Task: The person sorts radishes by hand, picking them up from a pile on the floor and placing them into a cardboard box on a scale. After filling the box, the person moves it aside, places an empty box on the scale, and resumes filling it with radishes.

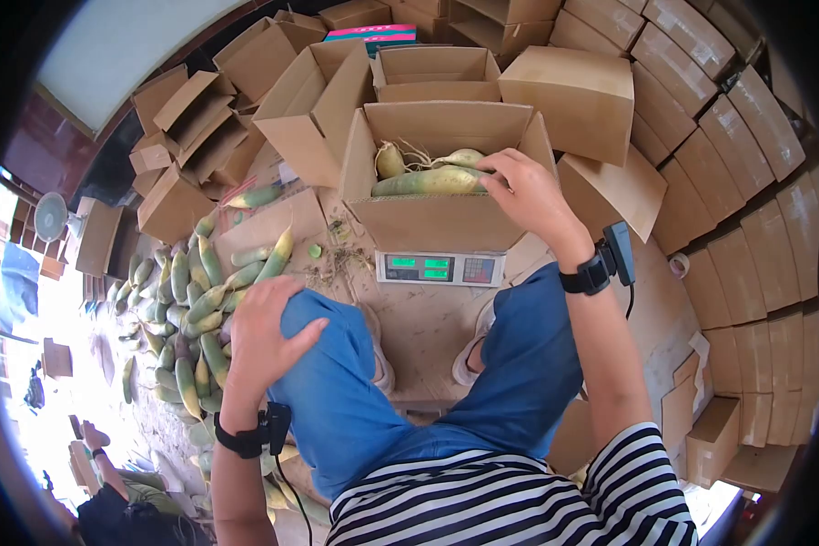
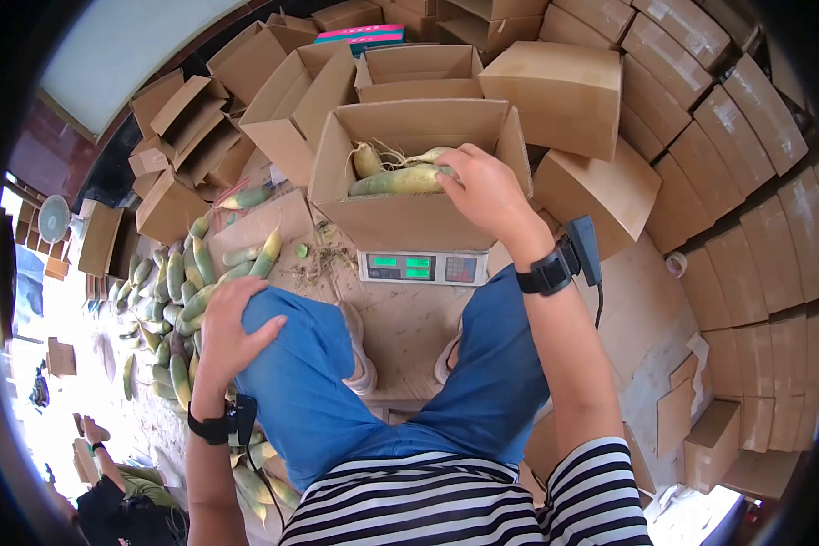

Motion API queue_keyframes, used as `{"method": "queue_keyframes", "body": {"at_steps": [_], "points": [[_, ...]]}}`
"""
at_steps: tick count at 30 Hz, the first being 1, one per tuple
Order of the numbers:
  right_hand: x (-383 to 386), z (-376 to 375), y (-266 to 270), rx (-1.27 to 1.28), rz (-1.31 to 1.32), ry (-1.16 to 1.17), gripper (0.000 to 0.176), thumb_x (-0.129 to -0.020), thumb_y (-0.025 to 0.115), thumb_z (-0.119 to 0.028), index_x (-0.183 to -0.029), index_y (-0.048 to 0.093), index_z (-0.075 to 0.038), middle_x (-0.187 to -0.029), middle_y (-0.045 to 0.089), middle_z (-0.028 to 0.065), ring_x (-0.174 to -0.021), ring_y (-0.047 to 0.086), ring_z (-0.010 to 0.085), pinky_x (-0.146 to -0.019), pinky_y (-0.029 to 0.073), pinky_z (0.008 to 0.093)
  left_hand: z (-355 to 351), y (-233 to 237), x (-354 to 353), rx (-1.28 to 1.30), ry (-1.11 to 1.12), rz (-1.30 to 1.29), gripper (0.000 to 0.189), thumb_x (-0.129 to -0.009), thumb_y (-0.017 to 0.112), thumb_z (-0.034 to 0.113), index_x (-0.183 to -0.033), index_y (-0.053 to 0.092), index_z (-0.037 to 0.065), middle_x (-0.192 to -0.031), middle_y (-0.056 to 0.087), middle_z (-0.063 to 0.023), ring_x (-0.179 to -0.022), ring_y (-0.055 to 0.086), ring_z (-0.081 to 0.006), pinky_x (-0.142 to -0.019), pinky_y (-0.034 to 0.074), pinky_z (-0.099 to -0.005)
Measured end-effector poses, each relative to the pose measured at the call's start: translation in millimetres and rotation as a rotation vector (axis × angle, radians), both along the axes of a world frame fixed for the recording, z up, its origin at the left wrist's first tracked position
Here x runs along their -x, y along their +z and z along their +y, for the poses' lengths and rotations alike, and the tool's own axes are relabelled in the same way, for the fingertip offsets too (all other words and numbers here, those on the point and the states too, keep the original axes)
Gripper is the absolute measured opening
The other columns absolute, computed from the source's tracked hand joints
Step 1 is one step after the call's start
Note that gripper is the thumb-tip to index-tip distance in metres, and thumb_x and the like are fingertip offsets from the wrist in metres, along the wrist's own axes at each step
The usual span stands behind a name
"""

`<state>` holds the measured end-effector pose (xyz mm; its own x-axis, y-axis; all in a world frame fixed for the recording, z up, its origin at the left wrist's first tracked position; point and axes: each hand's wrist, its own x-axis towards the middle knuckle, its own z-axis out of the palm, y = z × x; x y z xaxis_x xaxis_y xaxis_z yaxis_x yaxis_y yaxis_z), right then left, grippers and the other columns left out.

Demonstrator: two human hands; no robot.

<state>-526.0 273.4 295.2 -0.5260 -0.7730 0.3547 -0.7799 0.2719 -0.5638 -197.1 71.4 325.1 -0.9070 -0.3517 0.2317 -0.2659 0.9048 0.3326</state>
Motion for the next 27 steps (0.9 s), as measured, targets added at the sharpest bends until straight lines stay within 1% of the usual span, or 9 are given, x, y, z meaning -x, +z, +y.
{"method": "queue_keyframes", "body": {"at_steps": [3, 5, 6, 8, 9, 11, 18, 20, 27], "points": [[3, 0, -4, -0.002, -0.011, -0.042, 0.019, -0.09, 0.061, -0.016, -0.106, 0.065, -0.005, -0.098, 0.064, 0.0143, -0.091, 0.063, 0.0359, -0.079, 0.05, 0.0437, -1, -3, -1, 0.001, -0.003, 0.013, 0.047, -0.074, 0.077, 0.031, -0.109, 0.063, 0.003, -0.111, 0.063, -0.0151, -0.108, 0.058, -0.035, -0.092, 0.046, -0.0442], [7, -1, -14, -0.051, 0.081, -0.035, 0.019, -0.091, 0.061, -0.015, -0.107, 0.065, -0.005, -0.099, 0.064, 0.0128, -0.084, 0.066, 0.0288, -0.074, 0.052, 0.038, 1, -4, -1, 0.017, 0.015, 0.026, 0.046, -0.074, 0.076, 0.031, -0.108, 0.064, 0.003, -0.111, 0.064, -0.0148, -0.108, 0.058, -0.0351, -0.092, 0.046, -0.0441], [8, -1, -14, -0.051, 0.084, -0.032, 0.019, -0.091, 0.061, -0.015, -0.107, 0.065, -0.005, -0.099, 0.064, 0.0128, -0.084, 0.066, 0.0288, -0.074, 0.052, 0.038, 1, -5, -2, 0.018, 0.019, 0.029, 0.046, -0.074, 0.076, 0.031, -0.108, 0.064, 0.003, -0.111, 0.064, -0.0148, -0.108, 0.058, -0.0351, -0.092, 0.046, -0.0441], [8, -2, -16, -0.175, 0.04, -0.024, 0.021, -0.09, 0.061, -0.022, -0.102, 0.068, -0.006, -0.102, 0.065, 0.0154, -0.095, 0.063, 0.0356, -0.083, 0.051, 0.0448, 1, -7, -3, 0.023, 0.029, 0.031, 0.045, -0.075, 0.075, 0.031, -0.108, 0.064, 0.003, -0.111, 0.064, -0.0148, -0.108, 0.058, -0.0351, -0.093, 0.046, -0.0442], [7, -3, -18, -0.173, 0.04, -0.021, 0.021, -0.09, 0.061, -0.022, -0.102, 0.068, -0.006, -0.102, 0.065, 0.0154, -0.095, 0.063, 0.0356, -0.083, 0.051, 0.0448, 1, -6, -3, 0.025, 0.033, 0.03, 0.045, -0.075, 0.075, 0.031, -0.108, 0.064, 0.003, -0.111, 0.064, -0.0148, -0.108, 0.058, -0.0351, -0.093, 0.046, -0.0442], [8, -3, -20, -0.268, 0.13, 0.001, 0.021, -0.09, 0.062, -0.02, -0.104, 0.066, -0.006, -0.1, 0.064, 0.0135, -0.093, 0.063, 0.0324, -0.081, 0.051, 0.0415, 1, -4, -2, 0.025, 0.036, 0.012, 0.045, -0.076, 0.075, 0.032, -0.108, 0.064, 0.003, -0.112, 0.064, -0.0147, -0.109, 0.057, -0.0349, -0.094, 0.046, -0.044], [6, -1, -20, -0.254, 0.116, 0.01, 0.021, -0.09, 0.062, -0.021, -0.103, 0.066, -0.006, -0.1, 0.064, 0.0141, -0.097, 0.062, 0.0338, -0.084, 0.05, 0.043, -1, -7, 0, 0.021, 0.04, -0.011, 0.044, -0.076, 0.075, 0.032, -0.109, 0.064, 0.004, -0.114, 0.064, -0.0144, -0.11, 0.057, -0.0346, -0.095, 0.046, -0.0432], [7, -2, -20, -0.241, 0.111, 0.004, 0.023, -0.087, 0.063, -0.023, -0.101, 0.068, -0.006, -0.1, 0.067, 0.0162, -0.098, 0.063, 0.0353, -0.084, 0.051, 0.0447, -2, -7, 0, 0.032, 0.027, -0.011, 0.045, -0.076, 0.075, 0.032, -0.109, 0.064, 0.004, -0.114, 0.064, -0.0145, -0.11, 0.057, -0.0347, -0.095, 0.046, -0.0433], [7, -1, -20, -0.247, 0.109, 0.011, 0.023, -0.088, 0.063, -0.023, -0.1, 0.068, -0.005, -0.1, 0.067, 0.0159, -0.099, 0.063, 0.035, -0.085, 0.05, 0.0444, 1, -6, 3, 0.036, 0.025, -0.013, 0.044, -0.076, 0.075, 0.032, -0.108, 0.064, 0.004, -0.113, 0.063, -0.0144, -0.11, 0.057, -0.0347, -0.094, 0.046, -0.0435]]}}
